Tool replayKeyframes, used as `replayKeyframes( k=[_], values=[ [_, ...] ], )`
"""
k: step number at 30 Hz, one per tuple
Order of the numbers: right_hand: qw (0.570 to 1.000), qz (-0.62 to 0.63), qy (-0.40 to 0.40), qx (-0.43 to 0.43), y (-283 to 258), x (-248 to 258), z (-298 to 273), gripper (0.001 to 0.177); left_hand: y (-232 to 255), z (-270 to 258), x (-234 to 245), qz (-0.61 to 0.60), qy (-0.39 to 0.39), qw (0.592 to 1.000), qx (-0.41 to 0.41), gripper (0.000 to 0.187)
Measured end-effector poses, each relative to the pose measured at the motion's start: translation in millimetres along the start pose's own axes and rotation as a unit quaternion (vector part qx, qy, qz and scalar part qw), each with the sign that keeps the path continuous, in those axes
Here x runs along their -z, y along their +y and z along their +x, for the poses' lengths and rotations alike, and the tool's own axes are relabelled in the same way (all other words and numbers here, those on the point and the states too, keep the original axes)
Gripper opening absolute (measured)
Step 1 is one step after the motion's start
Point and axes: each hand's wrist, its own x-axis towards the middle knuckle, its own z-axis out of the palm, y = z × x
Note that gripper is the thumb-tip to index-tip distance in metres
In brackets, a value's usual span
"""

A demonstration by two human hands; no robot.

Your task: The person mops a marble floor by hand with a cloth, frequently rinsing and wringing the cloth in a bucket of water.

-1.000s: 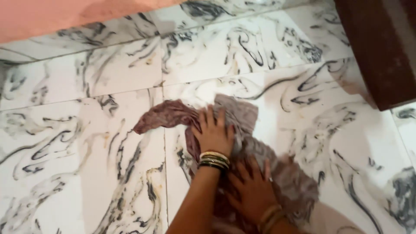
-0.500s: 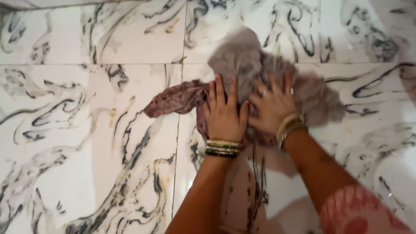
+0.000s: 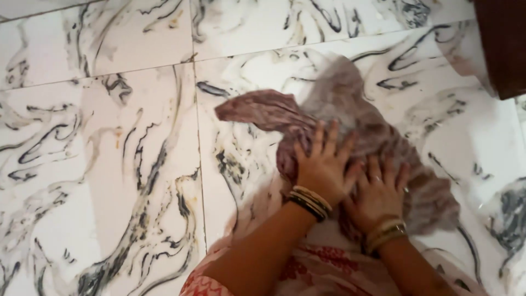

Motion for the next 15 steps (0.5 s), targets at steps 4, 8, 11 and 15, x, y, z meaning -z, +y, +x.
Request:
replayKeyframes(
  k=[4,8,11,15],
  values=[
    [0.997,-0.052,-0.051,-0.028,10,2,-3,0.082,2,7,5,-0.024,-0.017,0.999,-0.028,0.065],
    [0.999,0.002,0.049,-0.003,20,-2,72,0.079,-34,43,8,0.006,0.035,0.999,0.013,0.061],
    [0.994,0.011,0.080,0.069,19,0,149,0.079,-72,66,23,0.032,0.061,0.995,0.076,0.062],
    [0.979,0.042,0.096,0.173,2,10,249,0.080,-118,77,48,0.052,0.069,0.983,0.161,0.072]
  ],
)
